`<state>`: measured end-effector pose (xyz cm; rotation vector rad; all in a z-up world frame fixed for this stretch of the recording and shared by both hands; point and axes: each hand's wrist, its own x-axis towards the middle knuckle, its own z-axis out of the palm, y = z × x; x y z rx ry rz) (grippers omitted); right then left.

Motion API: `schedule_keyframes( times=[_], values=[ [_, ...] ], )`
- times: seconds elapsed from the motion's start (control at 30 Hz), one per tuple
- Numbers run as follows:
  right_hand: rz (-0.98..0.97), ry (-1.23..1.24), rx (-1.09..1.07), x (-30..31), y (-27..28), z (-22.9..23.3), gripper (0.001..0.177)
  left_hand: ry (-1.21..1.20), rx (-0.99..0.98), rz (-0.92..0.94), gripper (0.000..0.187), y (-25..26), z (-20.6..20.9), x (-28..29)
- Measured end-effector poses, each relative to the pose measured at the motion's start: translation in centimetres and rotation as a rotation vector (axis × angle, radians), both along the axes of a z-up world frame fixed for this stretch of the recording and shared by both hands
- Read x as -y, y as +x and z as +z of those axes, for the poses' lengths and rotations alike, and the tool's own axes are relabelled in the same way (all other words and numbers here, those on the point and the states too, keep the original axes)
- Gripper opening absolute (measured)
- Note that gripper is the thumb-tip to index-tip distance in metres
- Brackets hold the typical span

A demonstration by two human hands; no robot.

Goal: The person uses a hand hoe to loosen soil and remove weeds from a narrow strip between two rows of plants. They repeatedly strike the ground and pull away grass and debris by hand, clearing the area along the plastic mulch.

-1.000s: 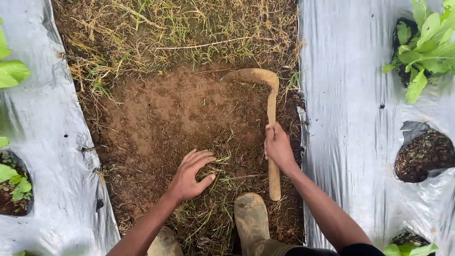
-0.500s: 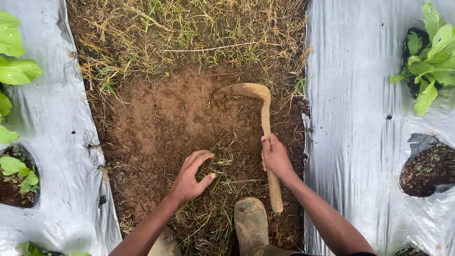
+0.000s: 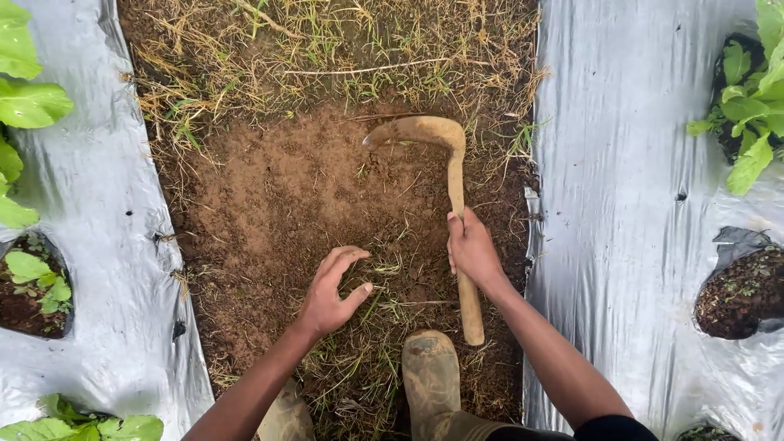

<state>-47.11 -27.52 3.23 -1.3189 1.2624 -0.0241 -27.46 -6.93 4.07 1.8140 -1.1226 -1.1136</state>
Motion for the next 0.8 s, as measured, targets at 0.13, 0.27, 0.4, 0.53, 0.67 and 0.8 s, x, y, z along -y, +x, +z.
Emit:
schedule_keyframes(
  times=[0.13,0.27,0.4,0.53,0.67,0.8],
  values=[
    [0.164,0.120,-0.062,-4.1,-3.6,0.2,0.040,-0.070,0.055,0.095,0.046,0.7,-0.5,0.5],
    [0.282,0.134,-0.089,-5.5,-6.3,1.2,0.031,-0.052,0.159,0.176,0.055,1.6,0.6,1.6],
    [0.064,0.039,-0.038,-2.4,-4.1,2.3,0.032,0.326,0.191,-0.162,0.060,0.3,2.3,3.7],
    [-0.093,0.026,0.071,-0.5,-2.6,2.7,0.031,0.403,0.266,-0.435,0.060,-0.6,4.2,3.6],
    [-0.001,0.140,-0.008,-4.0,-5.2,1.3,0.036,0.430,0.096,-0.323,0.056,0.8,6.1,4.6],
    [0.132,0.235,-0.010,-5.7,-8.8,3.2,0.039,0.356,0.196,-0.226,0.045,3.7,7.2,6.7]
  ],
)
